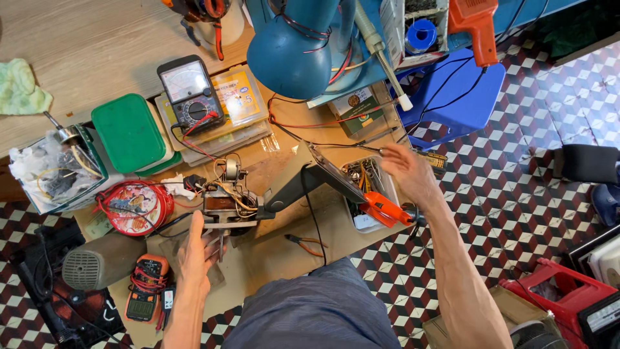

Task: The person disassembles a small electrical motor on a cluttered workbench, removes the fan blade, and uses pliers to adjust internal components. They then reassemble the motor and test it with a multimeter.

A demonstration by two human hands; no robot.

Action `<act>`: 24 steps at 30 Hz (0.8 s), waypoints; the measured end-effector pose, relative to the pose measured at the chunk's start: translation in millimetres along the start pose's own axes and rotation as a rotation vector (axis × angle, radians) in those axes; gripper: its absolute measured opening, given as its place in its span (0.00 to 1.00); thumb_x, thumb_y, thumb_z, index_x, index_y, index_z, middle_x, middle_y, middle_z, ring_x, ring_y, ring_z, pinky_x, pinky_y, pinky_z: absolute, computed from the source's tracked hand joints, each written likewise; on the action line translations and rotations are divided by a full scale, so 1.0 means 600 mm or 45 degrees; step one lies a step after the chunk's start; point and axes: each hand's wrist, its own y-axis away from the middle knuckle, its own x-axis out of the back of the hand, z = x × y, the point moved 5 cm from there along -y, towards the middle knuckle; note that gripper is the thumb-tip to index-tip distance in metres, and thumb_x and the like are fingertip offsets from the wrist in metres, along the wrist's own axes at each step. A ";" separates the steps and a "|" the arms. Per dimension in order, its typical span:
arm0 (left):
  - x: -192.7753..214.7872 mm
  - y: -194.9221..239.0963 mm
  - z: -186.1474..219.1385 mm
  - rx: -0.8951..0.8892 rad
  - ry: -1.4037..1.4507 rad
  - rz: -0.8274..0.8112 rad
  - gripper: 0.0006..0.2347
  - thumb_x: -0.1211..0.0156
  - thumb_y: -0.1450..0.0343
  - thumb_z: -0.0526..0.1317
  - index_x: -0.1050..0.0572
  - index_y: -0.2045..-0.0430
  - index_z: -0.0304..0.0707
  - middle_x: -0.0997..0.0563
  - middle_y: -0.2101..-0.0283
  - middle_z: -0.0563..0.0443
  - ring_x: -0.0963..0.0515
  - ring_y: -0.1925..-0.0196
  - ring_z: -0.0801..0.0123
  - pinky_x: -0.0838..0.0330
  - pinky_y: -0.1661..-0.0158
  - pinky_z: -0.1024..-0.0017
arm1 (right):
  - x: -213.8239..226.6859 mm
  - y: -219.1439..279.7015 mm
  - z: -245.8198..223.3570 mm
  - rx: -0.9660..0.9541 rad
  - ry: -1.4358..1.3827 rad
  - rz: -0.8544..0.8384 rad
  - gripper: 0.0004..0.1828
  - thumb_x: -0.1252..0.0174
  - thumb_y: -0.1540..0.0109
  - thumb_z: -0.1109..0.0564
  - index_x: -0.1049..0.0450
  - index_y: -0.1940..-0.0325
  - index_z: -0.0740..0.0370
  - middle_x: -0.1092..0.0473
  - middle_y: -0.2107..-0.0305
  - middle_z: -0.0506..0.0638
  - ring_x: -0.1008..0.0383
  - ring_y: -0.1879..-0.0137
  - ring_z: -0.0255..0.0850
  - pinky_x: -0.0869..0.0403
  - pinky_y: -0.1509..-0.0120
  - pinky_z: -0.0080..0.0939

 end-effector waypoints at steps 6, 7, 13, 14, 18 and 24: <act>0.029 -0.002 -0.055 -0.087 0.161 0.015 0.26 0.54 0.24 0.58 0.27 0.47 0.31 0.17 0.52 0.45 0.16 0.54 0.67 0.26 0.51 0.72 | 0.003 0.067 0.117 -0.319 0.203 0.129 0.20 0.43 0.38 0.47 0.21 0.45 0.56 0.19 0.57 0.55 0.18 0.47 0.45 0.23 0.43 0.44; 0.032 -0.002 -0.067 -0.140 0.144 0.007 0.24 0.51 0.24 0.53 0.27 0.46 0.27 0.18 0.53 0.44 0.17 0.54 0.66 0.25 0.50 0.70 | -0.003 0.062 0.129 -0.340 0.237 0.101 0.20 0.42 0.38 0.47 0.21 0.45 0.55 0.20 0.56 0.54 0.18 0.47 0.45 0.24 0.43 0.45; 0.031 0.012 -0.089 -0.188 -0.026 0.111 0.17 0.41 0.28 0.36 0.26 0.45 0.25 0.17 0.54 0.45 0.17 0.55 0.67 0.23 0.49 0.70 | -0.045 -0.063 0.151 -0.052 0.512 -0.063 0.18 0.43 0.38 0.51 0.21 0.46 0.57 0.23 0.54 0.59 0.22 0.49 0.53 0.26 0.43 0.48; 0.030 0.019 -0.088 -0.182 -0.083 0.169 0.16 0.39 0.28 0.36 0.24 0.47 0.25 0.16 0.55 0.45 0.17 0.56 0.67 0.23 0.50 0.70 | -0.054 -0.091 0.149 0.053 0.570 -0.069 0.16 0.44 0.38 0.54 0.20 0.48 0.59 0.22 0.55 0.60 0.22 0.51 0.55 0.26 0.44 0.49; 0.019 0.035 -0.069 -0.180 -0.111 0.281 0.15 0.35 0.29 0.37 0.21 0.51 0.25 0.16 0.59 0.45 0.18 0.60 0.68 0.21 0.55 0.70 | -0.072 -0.158 0.189 -0.232 1.012 -0.454 0.13 0.48 0.39 0.61 0.17 0.58 0.58 0.18 0.74 0.57 0.16 0.65 0.47 0.20 0.53 0.45; 0.012 0.040 -0.065 -0.271 -0.135 0.271 0.13 0.35 0.28 0.38 0.19 0.54 0.27 0.15 0.60 0.48 0.18 0.60 0.72 0.23 0.57 0.74 | -0.064 -0.147 0.205 -0.400 0.873 -0.492 0.14 0.49 0.39 0.62 0.16 0.68 0.61 0.21 0.79 0.50 0.20 0.76 0.39 0.21 0.60 0.41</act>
